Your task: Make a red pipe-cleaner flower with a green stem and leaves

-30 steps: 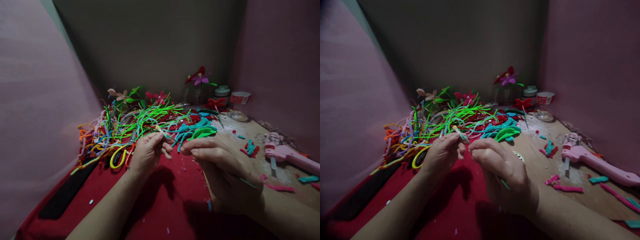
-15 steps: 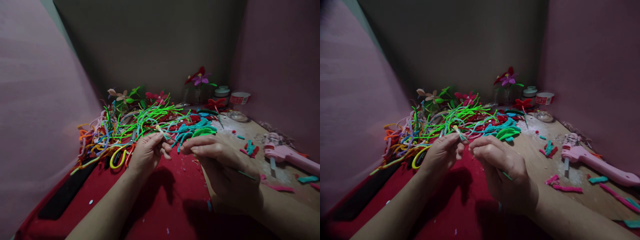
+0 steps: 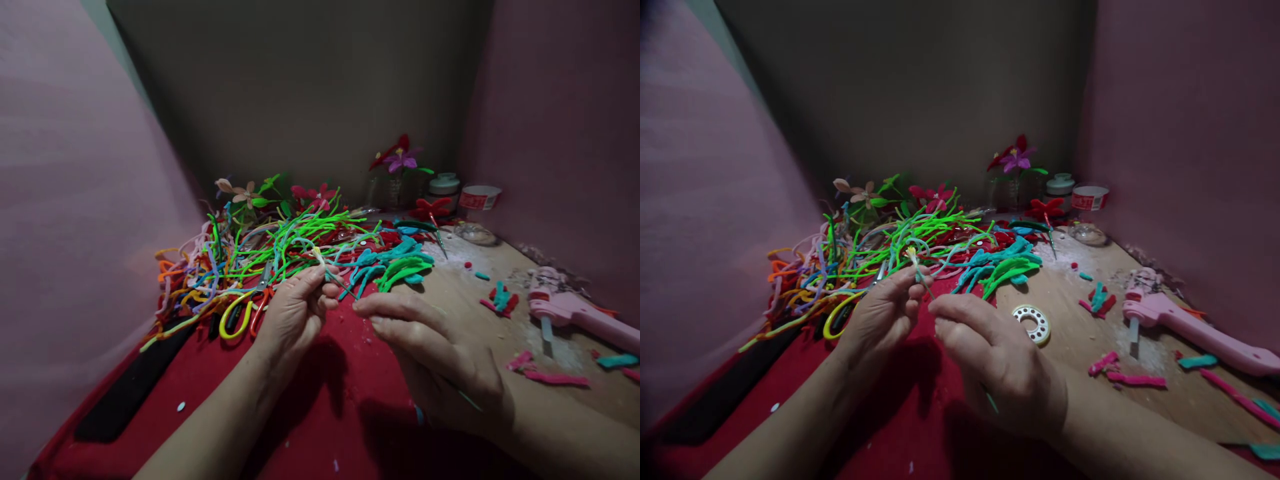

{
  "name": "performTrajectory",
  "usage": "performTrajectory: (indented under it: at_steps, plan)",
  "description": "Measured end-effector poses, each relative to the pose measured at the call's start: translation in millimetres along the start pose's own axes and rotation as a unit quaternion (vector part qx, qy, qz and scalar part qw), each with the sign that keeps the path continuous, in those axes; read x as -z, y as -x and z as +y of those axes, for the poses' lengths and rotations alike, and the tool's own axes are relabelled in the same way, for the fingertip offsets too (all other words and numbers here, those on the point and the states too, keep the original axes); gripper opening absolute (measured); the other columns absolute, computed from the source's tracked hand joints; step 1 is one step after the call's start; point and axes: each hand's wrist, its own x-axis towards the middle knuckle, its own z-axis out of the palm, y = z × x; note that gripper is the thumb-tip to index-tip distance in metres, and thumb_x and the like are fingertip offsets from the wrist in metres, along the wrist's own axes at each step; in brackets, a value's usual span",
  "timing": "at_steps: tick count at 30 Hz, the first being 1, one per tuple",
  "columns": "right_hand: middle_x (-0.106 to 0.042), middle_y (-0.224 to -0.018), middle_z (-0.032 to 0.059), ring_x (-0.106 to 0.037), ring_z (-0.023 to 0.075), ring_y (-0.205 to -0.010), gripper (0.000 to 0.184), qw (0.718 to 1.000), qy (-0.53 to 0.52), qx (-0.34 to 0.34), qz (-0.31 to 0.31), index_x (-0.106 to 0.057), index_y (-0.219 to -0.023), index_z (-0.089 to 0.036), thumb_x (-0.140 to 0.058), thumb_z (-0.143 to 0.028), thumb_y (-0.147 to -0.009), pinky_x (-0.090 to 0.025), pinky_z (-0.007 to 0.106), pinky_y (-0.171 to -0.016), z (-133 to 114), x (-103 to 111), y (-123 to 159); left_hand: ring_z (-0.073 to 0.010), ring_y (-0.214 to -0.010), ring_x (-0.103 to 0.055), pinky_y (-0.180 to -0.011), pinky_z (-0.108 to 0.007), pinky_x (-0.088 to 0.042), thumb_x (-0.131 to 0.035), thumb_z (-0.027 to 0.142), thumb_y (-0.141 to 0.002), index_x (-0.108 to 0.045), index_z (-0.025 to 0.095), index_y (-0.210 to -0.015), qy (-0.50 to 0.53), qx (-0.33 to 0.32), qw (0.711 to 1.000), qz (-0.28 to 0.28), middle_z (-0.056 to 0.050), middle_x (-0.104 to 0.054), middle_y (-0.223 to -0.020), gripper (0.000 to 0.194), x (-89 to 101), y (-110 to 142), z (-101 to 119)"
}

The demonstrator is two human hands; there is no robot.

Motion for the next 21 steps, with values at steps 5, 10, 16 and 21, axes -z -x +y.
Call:
performTrajectory:
  at_steps: [5, 10, 16, 21]
  plan:
    - [-0.06, -0.108, 0.0163, -0.058, 0.021, -0.102, 0.041, 1.0, -0.003, -0.007, 0.008, -0.051, -0.109, -0.014, -0.044, 0.004, -0.073, -0.052, 0.036, -0.082, -1.1, 1.9, 0.8, -0.0045, -0.047, -0.056, -0.04, -0.01, -0.046, -0.056, 0.011, -0.074, -0.064, 0.009, -0.072, 0.006, -0.009, 1.0, -0.012, -0.003, -0.063, -0.063, 0.008, 2.2, -0.9, -0.8]
    - [-0.058, -0.113, 0.0155, -0.054, 0.0193, -0.107, 0.044, 1.0, -0.026, 0.012, -0.008, -0.048, -0.114, -0.014, -0.045, 0.005, -0.074, -0.05, 0.035, -0.086, 3.4, -1.0, 0.7, -0.0058, -0.046, -0.055, -0.04, -0.012, -0.045, -0.06, 0.019, -0.074, -0.065, 0.009, -0.08, -0.047, -0.007, 0.994, -0.096, -0.003, -0.063, -0.062, 0.013, 0.8, 6.4, -1.5]
    - [-0.059, -0.11, 0.0171, -0.053, 0.0184, -0.109, 0.033, 1.0, 0.008, 0.023, -0.018, -0.05, -0.109, -0.009, -0.042, 0.001, -0.079, -0.048, 0.032, -0.089, 2.0, -0.5, 0.0, -0.0055, -0.046, -0.055, -0.038, -0.011, -0.044, -0.058, 0.015, -0.073, -0.065, 0.009, -0.078, -0.032, -0.01, 0.995, -0.097, -0.003, -0.063, -0.064, 0.01, -5.5, 12.7, 0.5]
    - [-0.062, -0.104, 0.0164, -0.057, 0.0192, -0.103, 0.023, 0.996, 0.068, 0.038, -0.044, -0.054, -0.101, -0.01, -0.037, -0.009, -0.087, -0.051, 0.03, -0.083, -1.3, 0.8, -4.5, -0.0052, -0.047, -0.054, -0.039, -0.011, -0.045, -0.059, 0.017, -0.074, -0.065, 0.009, -0.075, 0.002, -0.005, 0.996, -0.094, -0.002, -0.061, -0.061, 0.01, -4.9, 11.1, -0.1]
